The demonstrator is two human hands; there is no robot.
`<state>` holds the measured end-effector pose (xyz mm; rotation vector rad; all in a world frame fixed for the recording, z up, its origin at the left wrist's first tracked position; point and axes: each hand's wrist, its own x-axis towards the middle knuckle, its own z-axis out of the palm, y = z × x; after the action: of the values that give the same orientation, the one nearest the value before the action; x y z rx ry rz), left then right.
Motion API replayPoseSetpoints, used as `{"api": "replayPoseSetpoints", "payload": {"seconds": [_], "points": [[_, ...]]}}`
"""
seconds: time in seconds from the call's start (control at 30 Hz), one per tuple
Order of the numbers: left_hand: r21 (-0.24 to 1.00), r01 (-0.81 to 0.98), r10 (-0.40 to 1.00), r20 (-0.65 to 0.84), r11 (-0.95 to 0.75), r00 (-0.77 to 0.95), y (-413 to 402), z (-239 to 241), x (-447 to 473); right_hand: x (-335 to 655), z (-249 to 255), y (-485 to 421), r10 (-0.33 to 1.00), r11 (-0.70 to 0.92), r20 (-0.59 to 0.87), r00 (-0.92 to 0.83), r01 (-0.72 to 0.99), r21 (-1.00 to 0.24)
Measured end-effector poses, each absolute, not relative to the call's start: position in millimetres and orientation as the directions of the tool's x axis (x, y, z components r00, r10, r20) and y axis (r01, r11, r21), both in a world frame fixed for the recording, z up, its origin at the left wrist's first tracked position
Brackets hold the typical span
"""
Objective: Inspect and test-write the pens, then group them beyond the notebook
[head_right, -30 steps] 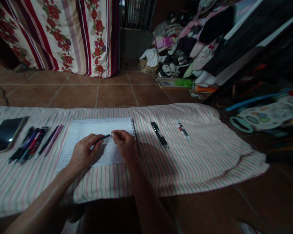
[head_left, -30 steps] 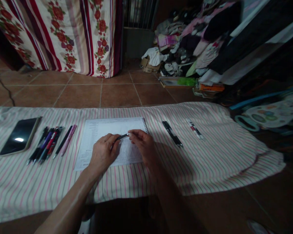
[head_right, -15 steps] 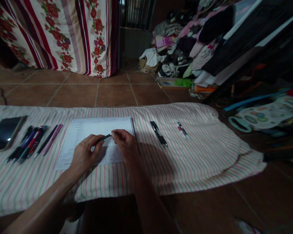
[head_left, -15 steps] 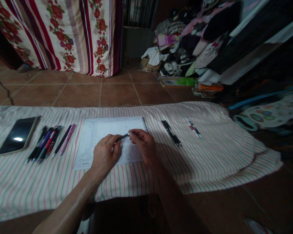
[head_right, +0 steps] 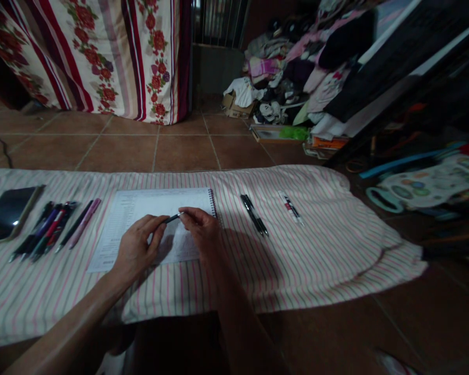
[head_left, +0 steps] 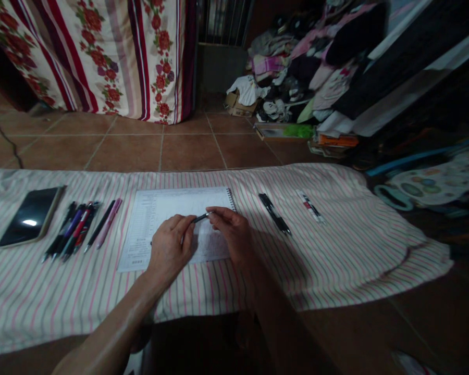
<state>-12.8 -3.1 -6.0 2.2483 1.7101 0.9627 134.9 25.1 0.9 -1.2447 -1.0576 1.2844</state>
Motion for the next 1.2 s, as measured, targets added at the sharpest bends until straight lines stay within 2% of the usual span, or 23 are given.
{"api": "replayPoseSetpoints", "payload": {"seconds": [0.6, 0.9, 1.0, 1.07, 1.2], "points": [[0.404, 0.851, 0.834, 0.547, -0.337, 0.071, -2, -4, 0, 138, 6, 25, 0.990, -0.113, -0.117, 0.076, -0.048, -0.992], [0.365, 0.851, 0.790, 0.607, -0.377, 0.090, -2, -10, 2, 135, -7, 28, 0.994, -0.054, -0.048, 0.099, 0.057, -0.997], [0.404, 0.833, 0.797, 0.600, -0.377, 0.070, -3, -11, 3, 136, -6, 27, 0.996, -0.027, -0.018, 0.090, 0.099, -0.995], [0.472, 0.800, 0.814, 0.580, -0.370, 0.034, -2, -11, 4, 136, -4, 25, 0.998, -0.014, -0.007, 0.070, 0.103, -0.995], [0.626, 0.712, 0.868, 0.494, -0.317, -0.047, -2, -11, 5, 132, 0, 22, 0.996, -0.068, -0.069, 0.055, -0.014, -0.998]]}}
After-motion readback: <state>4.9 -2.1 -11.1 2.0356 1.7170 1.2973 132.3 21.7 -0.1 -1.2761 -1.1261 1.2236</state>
